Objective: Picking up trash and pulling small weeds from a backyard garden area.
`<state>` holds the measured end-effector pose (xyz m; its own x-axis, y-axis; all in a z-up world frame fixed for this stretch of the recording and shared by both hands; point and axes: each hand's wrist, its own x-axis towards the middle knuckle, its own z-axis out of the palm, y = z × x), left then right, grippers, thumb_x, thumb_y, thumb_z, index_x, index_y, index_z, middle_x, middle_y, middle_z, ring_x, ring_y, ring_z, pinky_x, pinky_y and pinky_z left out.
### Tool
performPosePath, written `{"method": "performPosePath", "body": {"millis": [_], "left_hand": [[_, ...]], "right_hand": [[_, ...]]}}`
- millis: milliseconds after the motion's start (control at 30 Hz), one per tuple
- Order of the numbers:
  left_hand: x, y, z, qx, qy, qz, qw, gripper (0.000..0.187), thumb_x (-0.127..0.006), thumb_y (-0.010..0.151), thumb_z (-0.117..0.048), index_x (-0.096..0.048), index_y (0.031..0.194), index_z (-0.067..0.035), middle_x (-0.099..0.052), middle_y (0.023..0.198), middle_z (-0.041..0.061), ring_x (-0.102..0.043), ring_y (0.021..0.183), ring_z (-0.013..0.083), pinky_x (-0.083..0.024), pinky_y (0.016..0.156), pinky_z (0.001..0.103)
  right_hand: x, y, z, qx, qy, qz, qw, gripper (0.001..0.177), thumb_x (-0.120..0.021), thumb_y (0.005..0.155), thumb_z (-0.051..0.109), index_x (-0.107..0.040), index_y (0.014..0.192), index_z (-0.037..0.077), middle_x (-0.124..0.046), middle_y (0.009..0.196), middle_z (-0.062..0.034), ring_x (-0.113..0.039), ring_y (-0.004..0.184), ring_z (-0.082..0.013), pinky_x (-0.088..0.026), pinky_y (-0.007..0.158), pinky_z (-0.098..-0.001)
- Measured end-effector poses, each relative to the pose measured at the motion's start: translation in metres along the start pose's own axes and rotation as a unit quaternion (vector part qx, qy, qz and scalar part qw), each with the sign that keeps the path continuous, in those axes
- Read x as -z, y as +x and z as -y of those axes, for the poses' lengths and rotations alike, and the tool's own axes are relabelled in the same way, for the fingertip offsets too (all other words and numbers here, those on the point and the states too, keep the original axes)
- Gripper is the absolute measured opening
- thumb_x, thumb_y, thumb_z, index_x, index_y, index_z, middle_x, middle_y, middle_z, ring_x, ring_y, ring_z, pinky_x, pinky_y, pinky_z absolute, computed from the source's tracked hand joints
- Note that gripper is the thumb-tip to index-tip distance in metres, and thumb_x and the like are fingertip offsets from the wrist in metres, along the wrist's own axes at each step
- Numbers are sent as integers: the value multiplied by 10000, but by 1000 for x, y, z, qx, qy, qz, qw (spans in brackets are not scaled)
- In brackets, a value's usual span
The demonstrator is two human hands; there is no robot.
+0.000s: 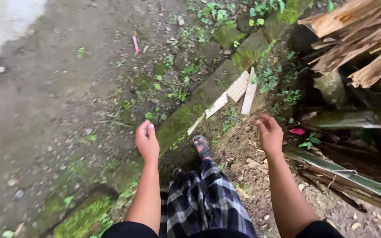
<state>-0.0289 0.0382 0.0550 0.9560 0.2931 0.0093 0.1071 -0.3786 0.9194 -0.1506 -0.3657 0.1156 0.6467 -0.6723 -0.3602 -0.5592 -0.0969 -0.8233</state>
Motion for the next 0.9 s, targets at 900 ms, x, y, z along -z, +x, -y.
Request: {"method": "performPosePath", "body": {"millis": [900], "left_hand": [[140,-194,53,266,-134,-16,954,346,-695,951,-211,-710,1263,-64,-794,1118,88,-734,999,138,-554,921,282]], "right_hand": [[-141,-127,-12,165,-148,340,914,273,-721,940,197,-737,1167,48,-741,938,-83,-666,878,-155,-540,812,-298]]}}
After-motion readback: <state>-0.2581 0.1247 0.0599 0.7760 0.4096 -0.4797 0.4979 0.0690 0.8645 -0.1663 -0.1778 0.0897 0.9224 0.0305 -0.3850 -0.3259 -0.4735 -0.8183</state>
